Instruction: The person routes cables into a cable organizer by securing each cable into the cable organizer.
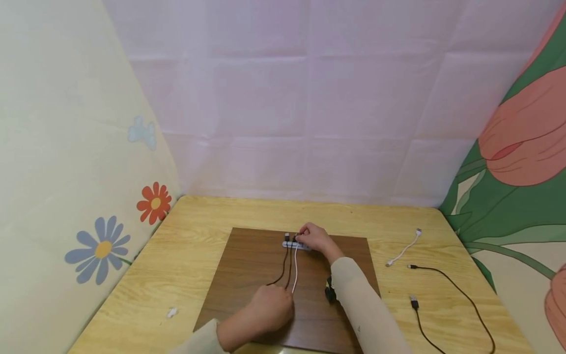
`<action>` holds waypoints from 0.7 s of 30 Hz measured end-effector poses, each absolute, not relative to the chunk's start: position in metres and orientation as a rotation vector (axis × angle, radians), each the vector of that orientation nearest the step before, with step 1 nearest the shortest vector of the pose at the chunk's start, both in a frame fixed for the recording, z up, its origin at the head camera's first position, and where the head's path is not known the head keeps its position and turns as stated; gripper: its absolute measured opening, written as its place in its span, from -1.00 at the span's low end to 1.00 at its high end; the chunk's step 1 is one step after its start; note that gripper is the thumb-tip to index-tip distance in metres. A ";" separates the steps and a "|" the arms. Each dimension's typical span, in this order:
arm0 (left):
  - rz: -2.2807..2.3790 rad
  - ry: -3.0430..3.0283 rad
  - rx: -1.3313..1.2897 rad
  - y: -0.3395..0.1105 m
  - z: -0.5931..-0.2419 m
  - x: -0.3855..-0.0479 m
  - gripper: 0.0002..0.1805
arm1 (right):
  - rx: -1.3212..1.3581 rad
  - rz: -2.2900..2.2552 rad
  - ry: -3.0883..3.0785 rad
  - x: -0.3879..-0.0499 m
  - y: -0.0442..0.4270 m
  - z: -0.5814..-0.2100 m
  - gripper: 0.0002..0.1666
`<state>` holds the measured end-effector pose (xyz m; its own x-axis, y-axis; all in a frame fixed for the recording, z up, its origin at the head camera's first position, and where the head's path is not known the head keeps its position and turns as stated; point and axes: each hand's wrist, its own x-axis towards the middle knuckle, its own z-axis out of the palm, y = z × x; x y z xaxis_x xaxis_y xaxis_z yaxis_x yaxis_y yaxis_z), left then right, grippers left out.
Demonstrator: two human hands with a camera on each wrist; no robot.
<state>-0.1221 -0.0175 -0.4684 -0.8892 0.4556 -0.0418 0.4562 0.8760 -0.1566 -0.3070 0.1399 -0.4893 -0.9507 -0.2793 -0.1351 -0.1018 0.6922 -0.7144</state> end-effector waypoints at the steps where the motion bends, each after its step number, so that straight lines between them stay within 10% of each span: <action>1: -0.245 3.041 0.739 -0.018 -0.468 -0.122 -0.77 | -0.305 -1.110 2.667 -0.307 0.140 -0.489 -0.65; 21: 0.022 3.075 0.674 -0.072 -0.460 -0.160 -0.68 | -0.354 -1.139 2.625 -0.307 0.143 -0.487 -0.64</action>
<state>-0.1597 -0.0718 -0.4603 -0.9084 0.4181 0.0089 0.4182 0.9083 0.0122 -0.3070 0.1425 -0.4874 -0.9372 -0.3207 -0.1369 -0.1191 0.6633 -0.7388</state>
